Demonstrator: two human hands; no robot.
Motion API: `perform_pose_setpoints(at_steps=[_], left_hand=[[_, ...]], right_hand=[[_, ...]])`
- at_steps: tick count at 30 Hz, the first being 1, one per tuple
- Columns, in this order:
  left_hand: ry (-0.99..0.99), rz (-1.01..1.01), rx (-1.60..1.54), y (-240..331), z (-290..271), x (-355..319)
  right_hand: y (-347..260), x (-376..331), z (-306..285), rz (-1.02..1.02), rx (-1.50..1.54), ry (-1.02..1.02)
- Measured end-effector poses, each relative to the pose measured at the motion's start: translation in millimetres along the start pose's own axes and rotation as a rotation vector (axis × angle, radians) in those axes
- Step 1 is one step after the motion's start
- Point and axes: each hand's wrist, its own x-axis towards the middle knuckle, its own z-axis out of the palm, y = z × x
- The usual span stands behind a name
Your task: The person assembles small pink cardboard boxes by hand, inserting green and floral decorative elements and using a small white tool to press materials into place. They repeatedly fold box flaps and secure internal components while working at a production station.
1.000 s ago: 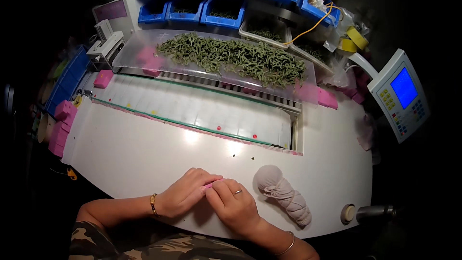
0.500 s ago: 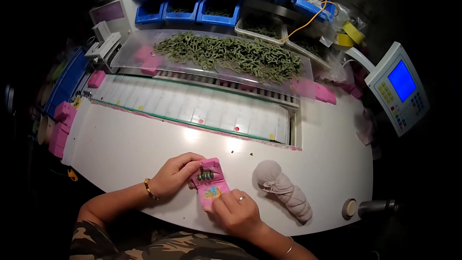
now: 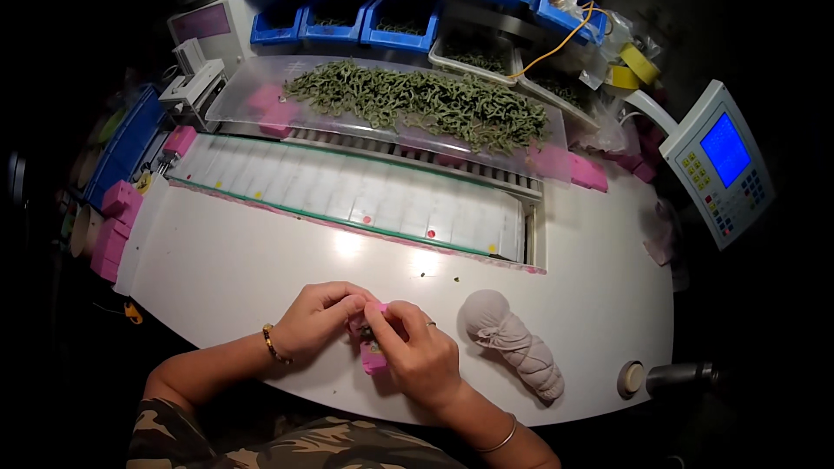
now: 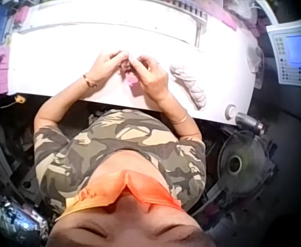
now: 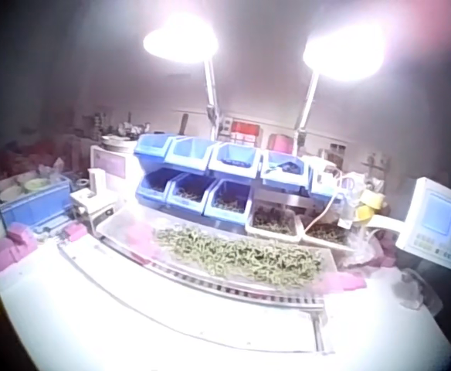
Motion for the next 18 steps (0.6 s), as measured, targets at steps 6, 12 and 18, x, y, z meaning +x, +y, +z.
perform_pose_setpoints(at_steps=[6,12,18], left_hand=[[0.013,-0.032,-0.057,-1,0,2],[0.045,-0.032,-0.041,-7,1,6],[0.172,-0.032,-0.041,-3,15,7]], right_hand=[[-1,0,-1,-0.035,0.051,0.021],[-1,-4,-3,-0.007,0.126,-0.035],[4,-1,-3,-0.021,0.274,0.152]])
